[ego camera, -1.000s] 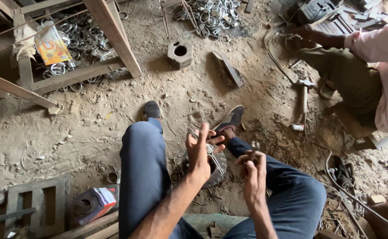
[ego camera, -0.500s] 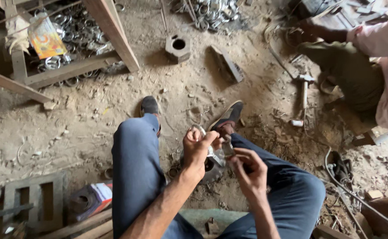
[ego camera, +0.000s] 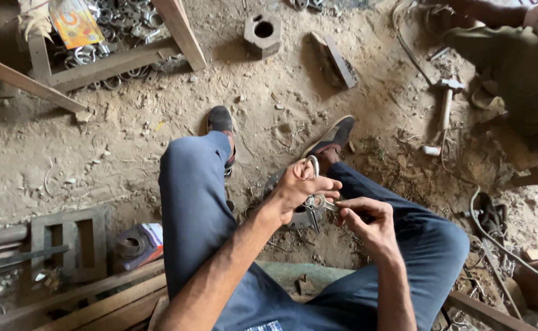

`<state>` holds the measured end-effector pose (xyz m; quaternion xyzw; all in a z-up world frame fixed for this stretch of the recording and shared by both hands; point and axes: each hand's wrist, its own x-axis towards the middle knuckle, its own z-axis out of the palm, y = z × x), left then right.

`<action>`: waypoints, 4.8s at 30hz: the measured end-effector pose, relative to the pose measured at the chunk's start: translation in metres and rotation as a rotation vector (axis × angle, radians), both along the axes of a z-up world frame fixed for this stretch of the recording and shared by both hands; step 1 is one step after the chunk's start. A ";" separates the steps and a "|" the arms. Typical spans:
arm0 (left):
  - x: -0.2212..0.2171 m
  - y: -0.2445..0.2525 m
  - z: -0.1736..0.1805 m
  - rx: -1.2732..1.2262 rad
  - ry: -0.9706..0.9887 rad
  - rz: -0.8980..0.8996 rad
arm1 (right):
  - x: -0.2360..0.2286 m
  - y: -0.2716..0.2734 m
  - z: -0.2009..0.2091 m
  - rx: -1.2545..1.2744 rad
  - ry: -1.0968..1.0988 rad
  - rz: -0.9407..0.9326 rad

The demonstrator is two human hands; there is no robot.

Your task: The person sits on the ground and assembles metal rings onto a gear-like component using a hammer and a metal rod. They repeatedly pick up rings, position them on the gear, and strike them into place.

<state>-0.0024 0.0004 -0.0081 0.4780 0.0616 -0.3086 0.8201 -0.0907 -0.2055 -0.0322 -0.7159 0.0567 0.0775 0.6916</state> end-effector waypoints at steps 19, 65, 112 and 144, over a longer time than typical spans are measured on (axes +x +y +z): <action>-0.011 0.002 0.004 -0.161 0.037 0.681 | -0.005 0.070 0.012 -0.473 -0.246 -0.220; 0.000 0.044 -0.006 0.256 -0.025 0.055 | 0.004 0.058 0.043 -0.505 -0.352 0.067; -0.012 0.030 0.026 0.780 -0.866 0.115 | -0.010 0.083 0.016 0.435 0.568 0.041; -0.018 0.052 -0.042 0.025 0.064 0.292 | -0.005 0.059 -0.001 -0.367 -0.225 -0.181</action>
